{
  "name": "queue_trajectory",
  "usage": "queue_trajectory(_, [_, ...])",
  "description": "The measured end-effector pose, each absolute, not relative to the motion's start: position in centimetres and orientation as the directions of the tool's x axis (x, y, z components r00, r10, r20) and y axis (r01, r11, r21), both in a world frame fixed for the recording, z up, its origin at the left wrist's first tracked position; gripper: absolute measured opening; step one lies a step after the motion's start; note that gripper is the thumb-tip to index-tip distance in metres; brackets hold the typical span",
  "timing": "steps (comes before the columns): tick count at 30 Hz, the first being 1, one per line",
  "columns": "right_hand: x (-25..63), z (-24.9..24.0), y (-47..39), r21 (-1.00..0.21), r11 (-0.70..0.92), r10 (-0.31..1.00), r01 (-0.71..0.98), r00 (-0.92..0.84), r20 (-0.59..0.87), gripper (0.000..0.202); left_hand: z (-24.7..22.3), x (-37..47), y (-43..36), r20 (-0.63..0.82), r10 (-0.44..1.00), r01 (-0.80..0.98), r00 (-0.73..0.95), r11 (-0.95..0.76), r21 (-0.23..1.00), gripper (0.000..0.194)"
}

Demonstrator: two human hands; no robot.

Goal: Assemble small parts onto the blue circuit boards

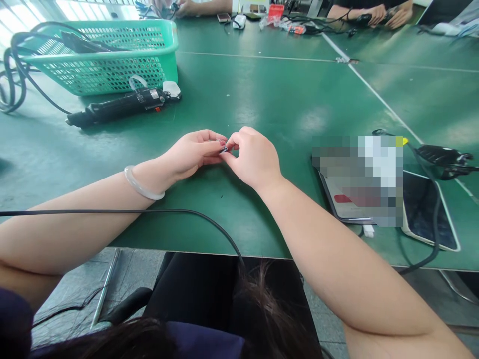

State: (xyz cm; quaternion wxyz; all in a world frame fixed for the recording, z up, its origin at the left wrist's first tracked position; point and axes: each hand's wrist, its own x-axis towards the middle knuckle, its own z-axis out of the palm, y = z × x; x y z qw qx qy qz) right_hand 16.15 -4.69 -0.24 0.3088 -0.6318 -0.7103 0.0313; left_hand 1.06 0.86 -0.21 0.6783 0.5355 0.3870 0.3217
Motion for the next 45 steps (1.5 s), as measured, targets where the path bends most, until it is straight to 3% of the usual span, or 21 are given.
queue_trajectory(6, [16.1, -0.7, -4.5, -0.491, 0.283, 0.902, 0.824, -0.055, 0.427, 0.007, 0.2, 0.2, 1.5, -0.289, 0.799, 0.005, 0.528, 0.337, 0.942, 0.007])
queue_trajectory(8, [16.4, -0.8, -4.3, -0.518, 0.333, 0.893, 0.788, -0.088, 0.441, 0.011, 1.0, -0.9, 1.9, -0.302, 0.806, 0.114, 0.510, 0.284, 0.952, 0.009])
queue_trajectory(11, [16.8, -0.8, -4.2, -0.559, 0.339, 0.894, 0.757, -0.073, 0.442, 0.015, 2.6, -3.6, 2.5, -0.270, 0.880, 0.418, 0.392, 0.091, 0.904, 0.017])
queue_trajectory(15, [17.1, -0.7, -4.2, -0.619, 0.305, 0.907, 0.724, -0.022, 0.421, 0.014, 4.3, -8.8, 3.1, -0.224, 0.960, 0.832, 0.170, -0.018, 0.554, 0.023])
queue_trajectory(17, [17.2, -0.8, -4.2, -0.633, 0.303, 0.908, 0.712, -0.015, 0.418, 0.015, 4.8, -11.4, 3.2, -0.129, 0.991, 0.965, 0.029, 0.006, 0.261, 0.025])
queue_trajectory(19, [17.2, -0.8, -4.1, -0.638, 0.302, 0.911, 0.709, -0.017, 0.412, 0.015, 5.0, -13.8, 3.2, -0.056, 0.998, 1.000, -0.015, 0.014, -0.007, 0.031])
queue_trajectory(22, [17.2, -0.9, -4.0, -0.639, 0.291, 0.919, 0.712, -0.023, 0.393, 0.015, 4.9, -16.4, 3.2, -0.056, 0.997, 0.983, -0.057, 0.046, -0.175, 0.036])
queue_trajectory(25, [17.3, -1.0, -4.0, -0.641, 0.279, 0.923, 0.715, -0.016, 0.384, 0.016, 4.6, -17.5, 3.3, -0.050, 0.994, 0.974, -0.101, 0.089, -0.206, 0.036])
queue_trajectory(31, [17.5, -1.1, -3.9, -0.656, 0.266, 0.927, 0.707, 0.001, 0.376, 0.016, 4.8, -17.2, 3.1, -0.070, 0.984, 0.979, -0.163, 0.152, -0.133, 0.031])
queue_trajectory(38, [17.4, -1.2, -3.8, -0.662, 0.263, 0.934, 0.702, -0.012, 0.358, 0.017, 5.5, -16.3, 2.7, -0.121, 0.975, 0.962, -0.189, 0.159, -0.220, 0.042])
queue_trajectory(45, [17.5, -1.2, -3.8, -0.660, 0.266, 0.934, 0.702, -0.018, 0.357, 0.016, 6.0, -16.1, 2.4, -0.207, 0.962, 0.964, -0.179, 0.129, -0.233, 0.058])
